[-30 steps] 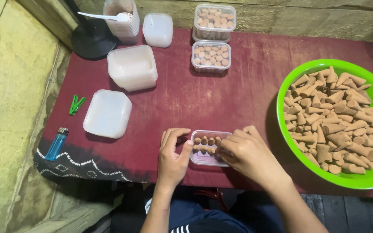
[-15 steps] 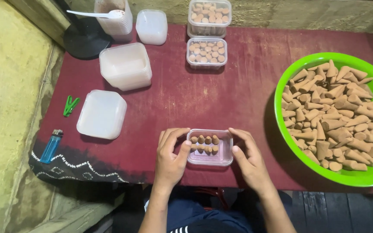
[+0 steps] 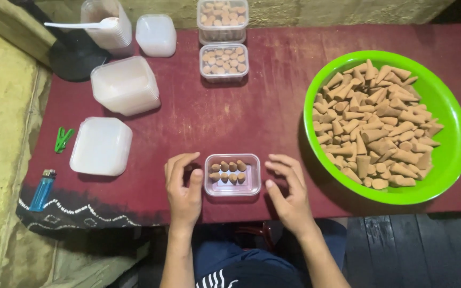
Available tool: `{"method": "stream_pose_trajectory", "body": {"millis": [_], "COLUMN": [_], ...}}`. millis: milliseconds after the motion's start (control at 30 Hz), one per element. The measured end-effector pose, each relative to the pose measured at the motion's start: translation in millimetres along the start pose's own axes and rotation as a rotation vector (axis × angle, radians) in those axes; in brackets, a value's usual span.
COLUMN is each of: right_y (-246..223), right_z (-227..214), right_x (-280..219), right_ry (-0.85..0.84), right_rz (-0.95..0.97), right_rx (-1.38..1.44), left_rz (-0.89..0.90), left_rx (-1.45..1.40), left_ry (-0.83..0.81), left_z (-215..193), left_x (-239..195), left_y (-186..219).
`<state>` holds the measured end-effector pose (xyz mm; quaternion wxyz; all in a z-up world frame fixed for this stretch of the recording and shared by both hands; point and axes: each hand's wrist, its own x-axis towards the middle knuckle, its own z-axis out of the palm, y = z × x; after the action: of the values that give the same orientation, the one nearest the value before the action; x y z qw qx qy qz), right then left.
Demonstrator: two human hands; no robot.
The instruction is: A person is seen picking up incense cones from a large green bowl and placing them into small, clear plastic containers on a red table.
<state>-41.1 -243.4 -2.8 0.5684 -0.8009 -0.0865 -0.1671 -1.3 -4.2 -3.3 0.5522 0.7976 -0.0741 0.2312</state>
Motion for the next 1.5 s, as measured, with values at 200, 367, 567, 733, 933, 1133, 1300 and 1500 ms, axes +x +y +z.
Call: {"method": "stream_pose_trajectory", "body": {"millis": [200, 367, 567, 733, 933, 1133, 1300, 1500], "right_y": [-46, -60, -72, -62, -49, -28, -26, -27], "right_z": [-65, -126, -154, -158, -157, -150, -151, -148], "right_x": [-28, -32, -4, 14, 31, 44, 46, 43], "right_ry": [0.011, 0.190, 0.139, 0.076, 0.085, -0.035, -0.043, -0.045], "right_rz": [-0.058, 0.088, 0.179, 0.233, 0.267, 0.143, 0.152, 0.367], "right_rx": [0.084, -0.210, -0.489, -0.541, -0.610, -0.813, -0.694, -0.769], "left_rz": [0.068, 0.186, 0.207, 0.212, 0.327, 0.358, 0.326, 0.272], "left_rx": [0.180, 0.057, -0.036, -0.022, 0.204, 0.617, 0.986, 1.056], "left_ry": [0.116, -0.115, -0.745, -0.771, -0.642, -0.517, -0.596, -0.619], "left_z": [6, 35, 78, 103, 147, 195, 226, 240], "left_x": [-1, 15, 24, 28, 39, 42, 40, 37], "left_y": [36, 99, 141, 144, 144, 126, 122, 120]}}
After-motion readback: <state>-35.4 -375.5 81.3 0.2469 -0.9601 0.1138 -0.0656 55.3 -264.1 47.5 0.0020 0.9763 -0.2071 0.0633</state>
